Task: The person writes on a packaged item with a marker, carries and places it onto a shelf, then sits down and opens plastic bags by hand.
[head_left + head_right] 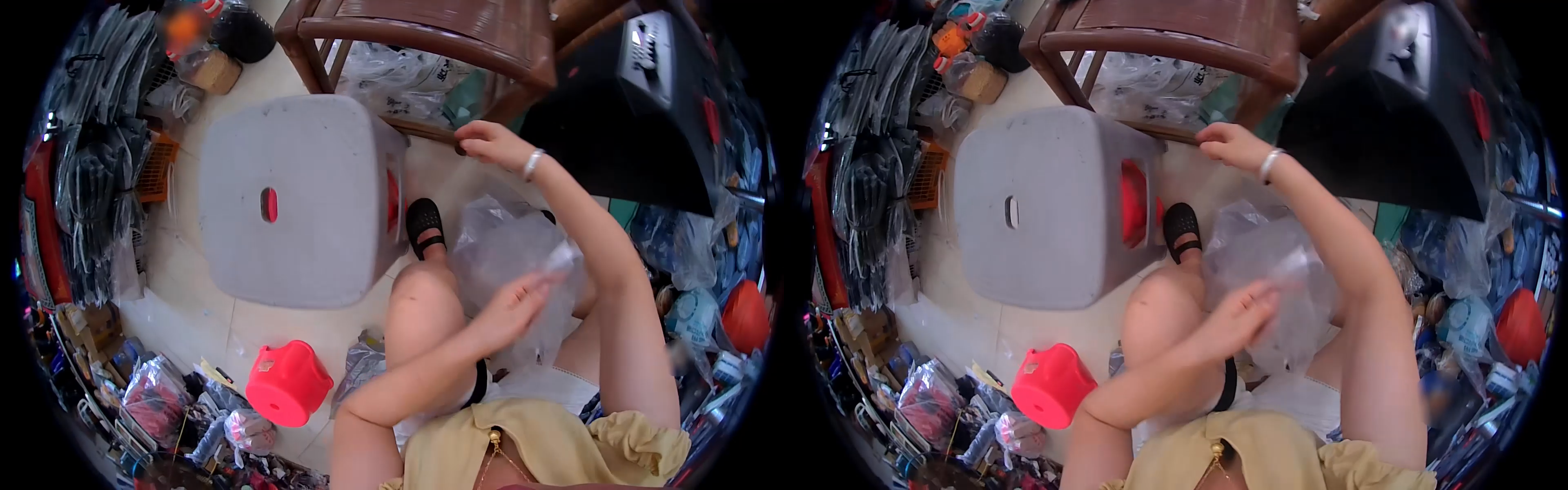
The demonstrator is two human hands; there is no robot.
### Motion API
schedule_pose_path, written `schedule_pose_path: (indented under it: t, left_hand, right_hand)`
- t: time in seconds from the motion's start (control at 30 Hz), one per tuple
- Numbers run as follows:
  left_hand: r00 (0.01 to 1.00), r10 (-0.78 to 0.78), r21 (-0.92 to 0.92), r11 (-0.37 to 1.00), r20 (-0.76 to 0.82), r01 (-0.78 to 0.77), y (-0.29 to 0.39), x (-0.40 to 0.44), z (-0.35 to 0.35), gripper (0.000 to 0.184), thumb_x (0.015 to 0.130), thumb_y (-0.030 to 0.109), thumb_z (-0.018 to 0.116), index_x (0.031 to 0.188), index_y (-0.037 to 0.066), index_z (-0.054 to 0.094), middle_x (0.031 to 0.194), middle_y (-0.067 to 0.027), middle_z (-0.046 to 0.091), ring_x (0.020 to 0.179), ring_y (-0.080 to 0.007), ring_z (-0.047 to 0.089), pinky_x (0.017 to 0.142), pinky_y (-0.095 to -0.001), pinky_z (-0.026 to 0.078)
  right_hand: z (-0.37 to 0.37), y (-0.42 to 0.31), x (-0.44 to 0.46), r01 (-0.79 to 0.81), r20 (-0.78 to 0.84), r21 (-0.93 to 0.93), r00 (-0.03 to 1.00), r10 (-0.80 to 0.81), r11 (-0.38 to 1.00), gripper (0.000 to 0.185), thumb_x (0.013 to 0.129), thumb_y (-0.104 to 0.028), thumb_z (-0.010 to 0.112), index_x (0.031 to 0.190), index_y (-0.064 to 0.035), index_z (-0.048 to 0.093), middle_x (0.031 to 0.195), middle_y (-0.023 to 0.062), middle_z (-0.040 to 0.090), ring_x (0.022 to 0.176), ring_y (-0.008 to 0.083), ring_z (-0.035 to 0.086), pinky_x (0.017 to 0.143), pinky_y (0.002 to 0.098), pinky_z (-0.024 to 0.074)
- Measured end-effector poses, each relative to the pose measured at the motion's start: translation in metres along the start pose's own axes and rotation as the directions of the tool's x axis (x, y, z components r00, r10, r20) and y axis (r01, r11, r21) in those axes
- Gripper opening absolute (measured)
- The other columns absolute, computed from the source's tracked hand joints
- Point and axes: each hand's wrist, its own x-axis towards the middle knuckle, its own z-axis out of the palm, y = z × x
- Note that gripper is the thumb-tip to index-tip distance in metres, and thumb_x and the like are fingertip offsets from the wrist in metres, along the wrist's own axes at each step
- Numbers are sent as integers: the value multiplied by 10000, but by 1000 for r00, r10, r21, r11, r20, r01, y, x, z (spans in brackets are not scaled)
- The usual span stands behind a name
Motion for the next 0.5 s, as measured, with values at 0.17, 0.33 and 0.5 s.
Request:
schedule_pose_path:
  t: [0.17,0.33,0.5]
  left_hand:
    - [992,-74,-176,983,-106,55,34,-1,-21,438,979,293,405,1359,75,389,623,56,407,527,-41,364,505,-187,311]
    - [962,-179,-356,930,-204,97,60,-7,-41,487,974,278,418,1391,45,321,675,31,412,593,-63,372,556,-201,323]
    - [972,-99,-445,896,-214,-7,60,-8,-51,483,976,268,413,1384,24,322,723,29,420,642,-65,380,590,-207,309]
  right_hand:
    - [21,55,146,-51,-247,-411,967,-57,910,335,774,-259,604,1066,-96,631,1181,132,567,1107,295,520,939,396,412]
    - [31,82,213,-143,-372,-772,892,-258,619,233,769,-238,572,965,-178,683,1385,137,381,1258,369,336,1053,436,281]
    - [24,121,253,-33,-413,-640,857,-307,768,202,765,-190,561,928,-122,660,1169,135,563,1060,311,518,921,362,402]
